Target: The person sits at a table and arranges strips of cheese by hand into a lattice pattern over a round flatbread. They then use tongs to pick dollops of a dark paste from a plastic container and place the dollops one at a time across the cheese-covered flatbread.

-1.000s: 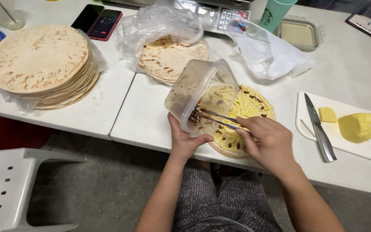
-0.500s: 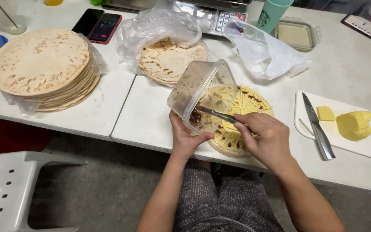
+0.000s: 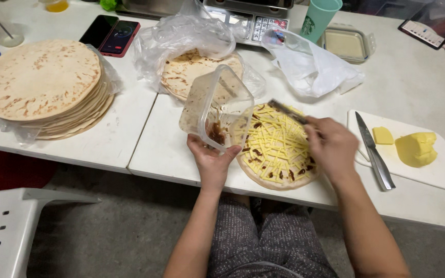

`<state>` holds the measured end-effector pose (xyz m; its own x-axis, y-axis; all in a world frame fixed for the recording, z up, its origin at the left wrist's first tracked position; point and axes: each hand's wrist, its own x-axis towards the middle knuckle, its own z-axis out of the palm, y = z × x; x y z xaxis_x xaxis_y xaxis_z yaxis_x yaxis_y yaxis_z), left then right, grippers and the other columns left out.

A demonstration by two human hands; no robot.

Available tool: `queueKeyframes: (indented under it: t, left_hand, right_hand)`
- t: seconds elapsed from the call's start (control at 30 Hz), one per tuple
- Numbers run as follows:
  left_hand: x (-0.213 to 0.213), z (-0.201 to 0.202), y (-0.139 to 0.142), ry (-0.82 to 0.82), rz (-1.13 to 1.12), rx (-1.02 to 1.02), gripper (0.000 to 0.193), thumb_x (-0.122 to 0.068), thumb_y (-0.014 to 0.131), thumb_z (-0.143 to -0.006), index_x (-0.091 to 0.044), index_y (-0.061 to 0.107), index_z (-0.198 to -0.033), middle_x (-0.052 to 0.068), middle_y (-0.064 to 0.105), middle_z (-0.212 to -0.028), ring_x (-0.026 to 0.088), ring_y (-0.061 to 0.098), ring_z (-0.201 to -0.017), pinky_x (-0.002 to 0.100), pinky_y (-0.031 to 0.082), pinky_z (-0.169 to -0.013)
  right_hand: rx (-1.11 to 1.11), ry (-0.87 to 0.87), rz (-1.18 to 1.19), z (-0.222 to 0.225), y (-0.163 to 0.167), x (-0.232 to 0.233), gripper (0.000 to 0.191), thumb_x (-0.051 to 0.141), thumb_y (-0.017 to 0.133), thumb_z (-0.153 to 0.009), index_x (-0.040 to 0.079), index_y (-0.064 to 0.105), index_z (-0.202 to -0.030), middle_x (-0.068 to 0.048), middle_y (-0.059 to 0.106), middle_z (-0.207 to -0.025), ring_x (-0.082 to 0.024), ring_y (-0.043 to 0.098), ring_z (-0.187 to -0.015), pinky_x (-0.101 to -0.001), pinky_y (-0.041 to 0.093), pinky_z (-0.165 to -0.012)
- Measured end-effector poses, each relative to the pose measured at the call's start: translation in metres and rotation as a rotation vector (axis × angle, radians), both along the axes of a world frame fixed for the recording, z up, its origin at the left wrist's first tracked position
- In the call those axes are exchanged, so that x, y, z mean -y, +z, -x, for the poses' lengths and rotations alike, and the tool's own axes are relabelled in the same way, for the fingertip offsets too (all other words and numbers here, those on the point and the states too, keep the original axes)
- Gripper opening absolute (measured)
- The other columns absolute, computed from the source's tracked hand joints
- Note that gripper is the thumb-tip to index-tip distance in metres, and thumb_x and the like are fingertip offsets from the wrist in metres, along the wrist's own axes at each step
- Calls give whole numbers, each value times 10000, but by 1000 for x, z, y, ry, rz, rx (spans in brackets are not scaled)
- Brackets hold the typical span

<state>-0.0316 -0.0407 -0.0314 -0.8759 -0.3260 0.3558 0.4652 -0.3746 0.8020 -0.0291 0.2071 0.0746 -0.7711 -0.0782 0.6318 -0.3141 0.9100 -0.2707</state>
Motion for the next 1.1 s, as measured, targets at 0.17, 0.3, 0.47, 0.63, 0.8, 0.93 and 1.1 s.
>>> queueKeyframes:
  t: [0.17,0.3,0.47,0.63,0.8,0.93,1.1]
  left_hand:
    - [0,3,0,13,13,-13,1068,-50,888,-781,-27,114,-1517,180,317,-1540,314,419,-1446,462,474,-1205]
    - [-1,1,-1,25,17,15,1062,-45,885,-776,-26,125,-1518,183,338,-1520,313,439,-1429,466,490,-1192]
    - [0,1,-1,23,3,-6,1057,-31,886,-777,-27,139,-1524,180,351,-1515,313,445,-1425,465,493,-1189]
    - [-1,-1,-1,13,-5,16,1056,-46,903,-775,-21,145,-1510,187,376,-1500,316,470,-1405,457,501,-1186]
    - [-1,0,2,-10,28,-3,1112,-117,921,-745,-27,135,-1527,167,354,-1515,299,464,-1417,450,526,-1171]
    - [-2,-5,6,-85,17,-53,1188,-170,952,-726,-41,113,-1556,183,375,-1529,302,469,-1432,438,499,-1201]
    - [0,-12,8,-178,68,-27,1245,-225,959,-659,-55,96,-1540,157,375,-1533,278,493,-1410,438,535,-1156]
  right_hand:
    - [106,-100,-132,6,-11,-1,166,216,773,-939,130,816,-1074,-34,767,-881,-184,682,-667,-328,527,-590]
    - [-38,-12,-63,1,-1,-7,156,180,776,-955,116,817,-1091,-53,763,-934,-198,683,-711,-327,524,-627]
    - [-108,9,-40,-2,3,-3,131,153,781,-973,98,805,-1089,-66,757,-929,-181,677,-729,-315,521,-635]
    - [115,-81,-106,2,-7,10,119,172,759,-988,139,816,-1087,-20,760,-834,-139,641,-620,-282,504,-556]
    - [17,-40,-28,-2,0,1,132,162,765,-994,127,810,-1114,-24,764,-854,-119,628,-612,-277,491,-520]
    - [56,59,174,-18,10,3,123,163,749,-1002,118,795,-1107,-29,756,-886,-102,646,-637,-267,500,-552]
    - [100,267,96,-34,17,30,158,181,745,-939,119,792,-1077,-37,757,-910,-112,699,-685,-245,574,-583]
